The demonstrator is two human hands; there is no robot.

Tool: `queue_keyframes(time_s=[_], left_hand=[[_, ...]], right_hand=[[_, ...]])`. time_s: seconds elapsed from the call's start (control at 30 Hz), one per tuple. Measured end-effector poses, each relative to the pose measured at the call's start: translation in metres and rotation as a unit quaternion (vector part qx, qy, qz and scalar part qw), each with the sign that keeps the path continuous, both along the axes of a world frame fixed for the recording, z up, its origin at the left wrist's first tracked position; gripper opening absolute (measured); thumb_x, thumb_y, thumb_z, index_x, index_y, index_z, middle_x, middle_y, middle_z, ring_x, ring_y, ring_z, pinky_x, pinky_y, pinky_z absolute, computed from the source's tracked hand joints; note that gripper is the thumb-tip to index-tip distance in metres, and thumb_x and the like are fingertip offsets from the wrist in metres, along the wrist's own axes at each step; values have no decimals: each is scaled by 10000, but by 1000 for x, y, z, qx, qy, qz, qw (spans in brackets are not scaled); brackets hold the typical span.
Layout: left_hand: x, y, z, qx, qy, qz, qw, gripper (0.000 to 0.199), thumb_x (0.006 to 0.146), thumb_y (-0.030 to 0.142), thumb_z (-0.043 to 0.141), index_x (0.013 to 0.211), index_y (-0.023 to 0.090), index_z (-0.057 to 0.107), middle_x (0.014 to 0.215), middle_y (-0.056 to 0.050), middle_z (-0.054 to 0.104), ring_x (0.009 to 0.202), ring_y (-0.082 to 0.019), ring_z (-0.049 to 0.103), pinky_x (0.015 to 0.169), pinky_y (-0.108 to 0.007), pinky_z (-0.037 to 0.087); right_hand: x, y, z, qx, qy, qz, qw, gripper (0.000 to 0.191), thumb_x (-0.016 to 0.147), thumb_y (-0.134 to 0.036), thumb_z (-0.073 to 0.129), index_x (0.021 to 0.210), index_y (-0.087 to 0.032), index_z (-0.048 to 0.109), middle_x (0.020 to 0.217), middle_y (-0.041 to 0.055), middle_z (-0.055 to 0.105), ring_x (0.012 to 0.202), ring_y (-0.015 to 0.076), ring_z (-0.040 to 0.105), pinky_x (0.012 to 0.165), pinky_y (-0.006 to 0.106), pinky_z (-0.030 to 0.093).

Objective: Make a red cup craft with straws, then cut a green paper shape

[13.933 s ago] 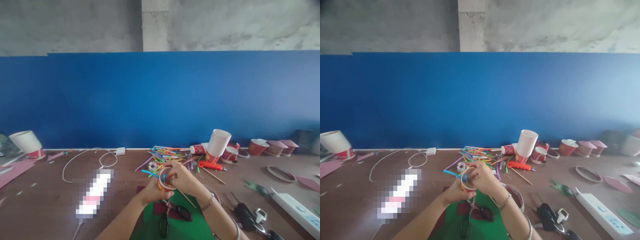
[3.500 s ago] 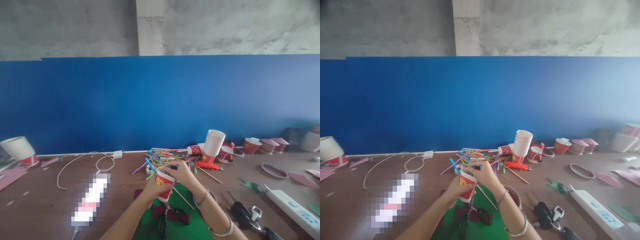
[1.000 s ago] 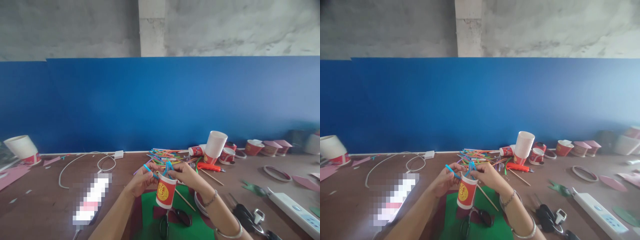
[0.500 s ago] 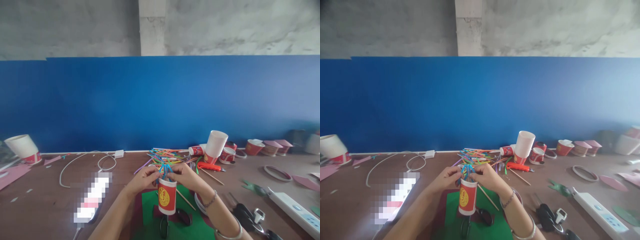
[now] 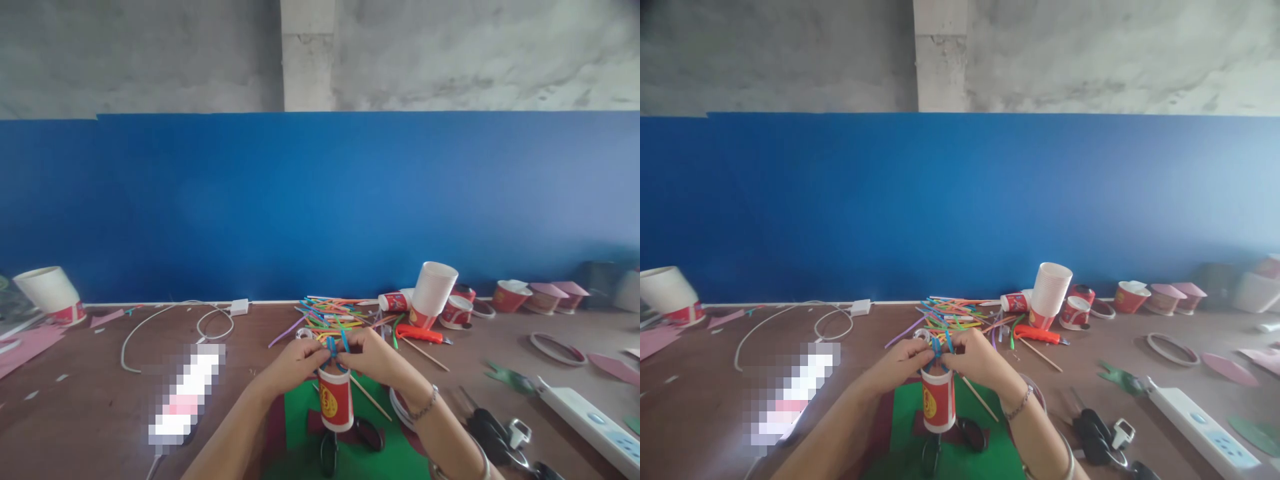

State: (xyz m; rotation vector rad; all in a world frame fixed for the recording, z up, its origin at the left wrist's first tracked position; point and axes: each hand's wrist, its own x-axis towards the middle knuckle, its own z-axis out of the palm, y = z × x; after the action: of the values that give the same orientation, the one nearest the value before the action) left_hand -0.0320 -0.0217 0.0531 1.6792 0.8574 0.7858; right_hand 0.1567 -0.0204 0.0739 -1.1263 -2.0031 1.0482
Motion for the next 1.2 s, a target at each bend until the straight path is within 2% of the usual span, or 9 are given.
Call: queue_keyframes(time_s=[0.1,0.27,0.47,0.63,0.73,0.87,0.97,1.07,1.2], left_hand=[[3,-1,2,-14,-10,16,1000,334,785,465,528,673,153,567,626,20,472,599,-115,434,549,-215,354],[-1,-3,15,72,-18,12,997,389,820,467,486,631,135,557,642,5,454,636,-120,404,607,-229,347],[-5,-11,21,13,-62,-20,998,372,800,467,531,656,128,579,658,-11,479,628,-119,419,602,-232,339],[-5,-11,18,-55,-101,-58,992,374,762,493,573,754,123,627,639,-11,515,581,-108,432,557,-226,319],[-5,-11,19,-50,-87,-69,993,364,771,486,566,822,134,643,693,-22,544,621,-119,454,584,-233,338],[-4,-12,23,24,-25,-65,997,310,798,440,548,769,144,637,684,-13,524,635,-118,437,600,-230,337],[-3,-13,23,65,5,-51,997,297,814,413,533,732,143,623,673,-8,509,648,-122,439,612,-229,343],[-2,-13,21,75,19,-52,996,311,838,413,494,752,147,631,705,-19,535,675,-134,470,624,-231,357],[-2,-14,22,96,32,-57,993,356,863,422,441,776,148,652,741,-37,564,713,-152,509,662,-242,380]], right_hand=[[3,-3,6,-55,27,2,998,82,697,-191,591,697,-134,650,533,-35,518,461,65,394,421,180,295],[12,-7,15,-203,147,108,962,266,733,-328,650,902,-123,659,722,22,635,551,84,562,527,196,462],[17,-1,5,-300,218,142,918,321,684,-345,726,847,-80,647,668,55,665,532,112,641,471,160,483],[18,1,0,-309,297,147,892,362,618,-324,782,862,-126,602,656,15,661,478,116,645,397,135,460],[18,-1,3,-303,267,136,905,298,632,-332,767,773,-127,602,660,15,665,484,122,646,366,134,433],[13,-6,9,-276,157,112,942,215,627,-277,759,675,-107,637,605,-1,645,458,85,608,368,125,399],[9,-8,13,-239,133,66,959,208,585,-228,769,636,-114,603,511,-35,604,422,75,573,400,147,421],[7,-9,16,-235,116,52,964,244,569,-220,764,714,-134,588,532,-39,619,414,81,565,379,151,395],[7,-6,16,-228,85,87,966,273,594,-238,745,822,-124,645,685,9,671,483,81,576,391,149,377]])
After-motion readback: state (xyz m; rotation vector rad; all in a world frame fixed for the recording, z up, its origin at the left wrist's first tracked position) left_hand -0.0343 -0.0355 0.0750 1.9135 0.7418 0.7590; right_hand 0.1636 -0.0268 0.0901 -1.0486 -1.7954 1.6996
